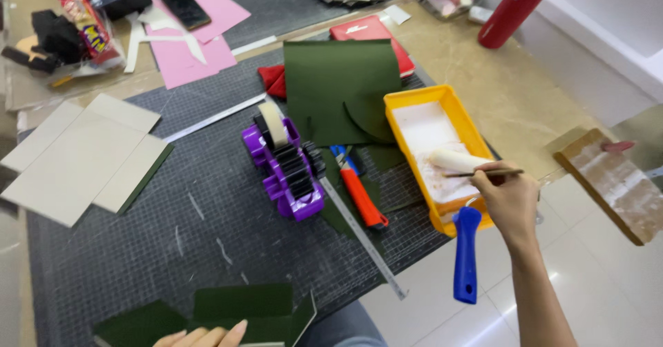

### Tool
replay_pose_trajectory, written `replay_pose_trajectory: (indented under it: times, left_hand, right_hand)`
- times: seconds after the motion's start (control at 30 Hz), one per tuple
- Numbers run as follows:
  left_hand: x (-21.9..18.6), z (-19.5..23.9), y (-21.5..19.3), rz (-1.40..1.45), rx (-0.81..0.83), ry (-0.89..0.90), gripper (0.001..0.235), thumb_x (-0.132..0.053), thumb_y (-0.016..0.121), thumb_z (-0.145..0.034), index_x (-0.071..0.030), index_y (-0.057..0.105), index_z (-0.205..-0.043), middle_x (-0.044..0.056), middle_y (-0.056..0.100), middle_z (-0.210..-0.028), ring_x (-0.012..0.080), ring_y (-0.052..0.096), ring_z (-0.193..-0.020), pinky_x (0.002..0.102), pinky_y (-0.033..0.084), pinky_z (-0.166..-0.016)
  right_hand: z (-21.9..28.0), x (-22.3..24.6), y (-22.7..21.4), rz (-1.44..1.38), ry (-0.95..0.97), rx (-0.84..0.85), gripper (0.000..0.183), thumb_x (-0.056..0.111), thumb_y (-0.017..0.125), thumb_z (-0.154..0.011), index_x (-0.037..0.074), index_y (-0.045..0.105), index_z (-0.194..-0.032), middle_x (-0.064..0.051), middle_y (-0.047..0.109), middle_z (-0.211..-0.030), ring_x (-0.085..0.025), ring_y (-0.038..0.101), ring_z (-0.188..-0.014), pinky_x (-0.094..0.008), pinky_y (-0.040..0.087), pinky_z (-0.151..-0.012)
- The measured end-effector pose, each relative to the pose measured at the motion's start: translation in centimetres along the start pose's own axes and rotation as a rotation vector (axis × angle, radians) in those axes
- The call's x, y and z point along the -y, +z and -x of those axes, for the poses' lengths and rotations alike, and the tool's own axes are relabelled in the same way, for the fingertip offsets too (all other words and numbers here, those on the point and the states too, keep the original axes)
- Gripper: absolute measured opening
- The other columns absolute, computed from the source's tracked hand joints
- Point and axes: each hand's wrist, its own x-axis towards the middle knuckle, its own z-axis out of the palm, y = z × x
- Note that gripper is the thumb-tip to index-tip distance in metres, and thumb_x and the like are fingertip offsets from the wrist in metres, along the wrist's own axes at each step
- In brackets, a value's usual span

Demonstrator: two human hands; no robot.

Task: The person assembles a small rectangular box from pre-cut green paperboard. They apply glue to the edges with a brush, fold the flaps, and press them together to form the box structure.

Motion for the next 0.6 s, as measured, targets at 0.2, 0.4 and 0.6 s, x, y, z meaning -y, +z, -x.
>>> replay_pose_trajectory:
  times: [0.2,0.4,0.6]
  left_hand:
    - [-2.7,-6.2,-4.7,0.119,0.061,-0.142,0.012,-0.021,0.067,-0.091,-0.016,0.075,-0.099,-0.006,0.066,-0.084,0.0111,0.061,-0.074,0.030,0.036,-0.080]
    - [-3.4,-10.3,-5.2,0.114,0.067,-0.167,0.014,-0.019,0.073,-0.093,-0.017,0.072,-0.107,-0.008,0.063,-0.086,0.0088,0.058,-0.075,0.029,0.035,-0.083]
    - [-3.2,-9.5,-5.0,0.151,0.034,-0.159,0.012,-0.019,0.074,-0.093,-0.018,0.072,-0.105,-0.011,0.065,-0.089,0.0064,0.058,-0.077,0.027,0.035,-0.088]
  right_hand:
    - [3.8,3.2,-1.8,-0.293,-0.075,-0.033,0.010,0.002,0.066,-0.105,-0.006,0.066,-0.110,-0.013,0.071,-0.101,-0.016,0.070,-0.093,-0.026,0.055,-0.085]
    - [18.3,5.7,2.1,-0.606,-0.348,0.052,0.012,0.000,0.066,-0.098,0.001,0.054,-0.097,-0.016,0.071,-0.102,-0.015,0.073,-0.081,-0.024,0.060,-0.074]
    - [26.1,3.1,6.1,-0.507,-0.589,0.019,0.026,-0.002,0.074,-0.083,0.007,0.052,-0.094,-0.006,0.071,-0.104,-0.016,0.074,-0.090,-0.022,0.059,-0.080]
